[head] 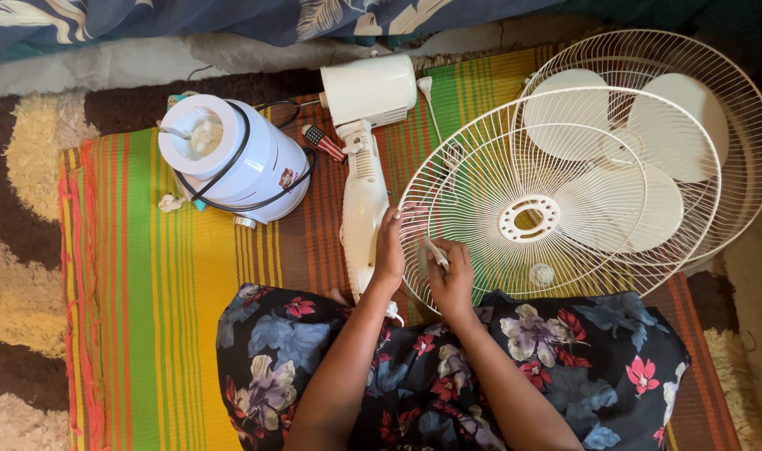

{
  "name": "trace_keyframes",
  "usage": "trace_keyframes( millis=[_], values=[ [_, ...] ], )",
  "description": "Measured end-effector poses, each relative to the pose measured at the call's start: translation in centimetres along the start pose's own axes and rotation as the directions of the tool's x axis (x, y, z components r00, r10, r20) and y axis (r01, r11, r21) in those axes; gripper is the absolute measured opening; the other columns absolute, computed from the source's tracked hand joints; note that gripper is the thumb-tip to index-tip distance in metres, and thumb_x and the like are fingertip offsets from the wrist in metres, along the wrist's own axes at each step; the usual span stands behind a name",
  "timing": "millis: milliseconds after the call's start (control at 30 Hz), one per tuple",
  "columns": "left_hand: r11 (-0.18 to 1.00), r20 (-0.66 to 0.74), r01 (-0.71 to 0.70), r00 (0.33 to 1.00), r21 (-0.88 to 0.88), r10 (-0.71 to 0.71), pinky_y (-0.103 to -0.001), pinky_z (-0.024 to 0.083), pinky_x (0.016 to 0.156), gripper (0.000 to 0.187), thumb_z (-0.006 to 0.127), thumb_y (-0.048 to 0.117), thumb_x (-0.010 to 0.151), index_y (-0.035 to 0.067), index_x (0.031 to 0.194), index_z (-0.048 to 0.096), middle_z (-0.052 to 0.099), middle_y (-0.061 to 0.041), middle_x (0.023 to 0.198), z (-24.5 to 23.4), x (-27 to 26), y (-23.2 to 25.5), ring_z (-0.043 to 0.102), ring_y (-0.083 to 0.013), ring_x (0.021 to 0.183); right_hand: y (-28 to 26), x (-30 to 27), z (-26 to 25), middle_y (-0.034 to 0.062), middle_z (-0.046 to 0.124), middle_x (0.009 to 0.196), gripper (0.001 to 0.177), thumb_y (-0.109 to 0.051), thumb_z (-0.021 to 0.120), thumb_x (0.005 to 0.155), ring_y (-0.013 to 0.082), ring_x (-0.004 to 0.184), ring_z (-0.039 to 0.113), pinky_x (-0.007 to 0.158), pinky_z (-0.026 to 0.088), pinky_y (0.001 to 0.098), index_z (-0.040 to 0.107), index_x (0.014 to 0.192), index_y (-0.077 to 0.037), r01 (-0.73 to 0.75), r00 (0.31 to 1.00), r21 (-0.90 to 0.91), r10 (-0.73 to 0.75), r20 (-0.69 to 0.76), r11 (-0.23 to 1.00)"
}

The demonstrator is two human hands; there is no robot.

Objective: The person sits on a mat and wipes the metal wire cage of a disassembled white electric fan using a small white cloth. They systematically clean the inner and outer rings of the cage, rotating it to reach different sections.

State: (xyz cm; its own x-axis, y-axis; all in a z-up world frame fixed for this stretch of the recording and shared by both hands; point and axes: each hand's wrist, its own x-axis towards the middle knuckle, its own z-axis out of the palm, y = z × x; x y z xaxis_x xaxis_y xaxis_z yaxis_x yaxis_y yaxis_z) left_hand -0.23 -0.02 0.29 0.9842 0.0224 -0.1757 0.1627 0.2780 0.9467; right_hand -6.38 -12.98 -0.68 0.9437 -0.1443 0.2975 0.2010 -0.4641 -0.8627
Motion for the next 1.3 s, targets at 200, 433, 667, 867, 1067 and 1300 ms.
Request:
trace_keyframes(
  millis=[200,433,667,867,1067,1300],
  values=[
    [1.000,-0.009,-0.008,1.000,0.018,0.008,-0.039,0.047,0.103,0.048,0.036,0.039,0.106,0.004,0.129,0.060,0.070,-0.014,0.125,0.2,0.0,0.4,0.062,-0.0222,0.114,-2.2,-0.7,0.7,0.0232,0.052,0.132,0.055,0.007,0.065,0.080,0.0435,0.124,0.051,0.101,0.048,0.0480,0.053,0.134,0.003,0.152,0.982,0.001,-0.151,0.113,0.988],
    [0.998,-0.021,0.061,0.998,0.007,-0.061,-0.040,0.048,0.102,0.048,0.036,0.041,0.107,0.004,0.128,0.060,0.067,-0.013,0.124,0.3,-0.4,1.1,0.063,-0.0220,0.114,-3.5,-1.5,0.5,0.0214,0.056,0.126,0.052,0.008,0.064,0.080,0.0408,0.117,0.058,0.098,0.050,0.0453,0.056,0.131,0.001,0.078,0.955,0.089,-0.100,0.280,0.993],
    [0.999,-0.016,0.042,0.999,-0.019,-0.042,-0.039,0.046,0.103,0.046,0.037,0.039,0.107,0.005,0.127,0.061,0.067,-0.013,0.124,0.3,-0.4,1.0,0.062,-0.0233,0.114,-1.8,-0.9,-0.2,0.0130,0.070,0.107,0.032,0.001,0.060,0.092,0.0216,0.096,0.068,0.085,0.054,0.0327,0.065,0.124,-0.001,-0.189,0.943,0.272,0.097,0.319,0.944],
    [1.000,-0.026,0.004,1.000,0.030,-0.004,-0.038,0.044,0.106,0.047,0.037,0.039,0.106,0.005,0.127,0.062,0.067,-0.013,0.126,0.3,-0.3,0.8,0.060,-0.0227,0.118,0.0,-1.1,1.0,0.0090,0.073,0.096,0.025,-0.008,0.067,0.095,0.0147,0.085,0.067,0.077,0.055,0.0308,0.068,0.120,-0.002,-0.309,0.918,0.246,0.220,0.331,0.919],
    [1.000,-0.029,0.009,1.000,0.026,-0.008,-0.038,0.043,0.107,0.046,0.037,0.038,0.106,0.004,0.127,0.061,0.068,-0.014,0.126,0.3,-0.3,0.5,0.061,-0.0230,0.121,0.7,0.0,0.2,0.0126,0.071,0.100,0.025,-0.004,0.071,0.086,0.0225,0.086,0.073,0.076,0.056,0.0334,0.070,0.112,-0.002,-0.184,0.974,0.104,0.167,0.155,0.977],
    [0.996,-0.053,0.047,0.998,0.071,-0.043,-0.036,0.039,0.107,0.048,0.037,0.039,0.105,0.003,0.127,0.061,0.066,-0.012,0.125,0.4,0.0,0.5,0.058,-0.0221,0.120,-1.8,1.0,-1.4,0.0195,0.063,0.116,0.043,0.005,0.064,0.083,0.0380,0.103,0.066,0.088,0.054,0.0427,0.062,0.126,-0.001,0.012,0.995,-0.001,-0.012,0.101,1.000]
  ],
)
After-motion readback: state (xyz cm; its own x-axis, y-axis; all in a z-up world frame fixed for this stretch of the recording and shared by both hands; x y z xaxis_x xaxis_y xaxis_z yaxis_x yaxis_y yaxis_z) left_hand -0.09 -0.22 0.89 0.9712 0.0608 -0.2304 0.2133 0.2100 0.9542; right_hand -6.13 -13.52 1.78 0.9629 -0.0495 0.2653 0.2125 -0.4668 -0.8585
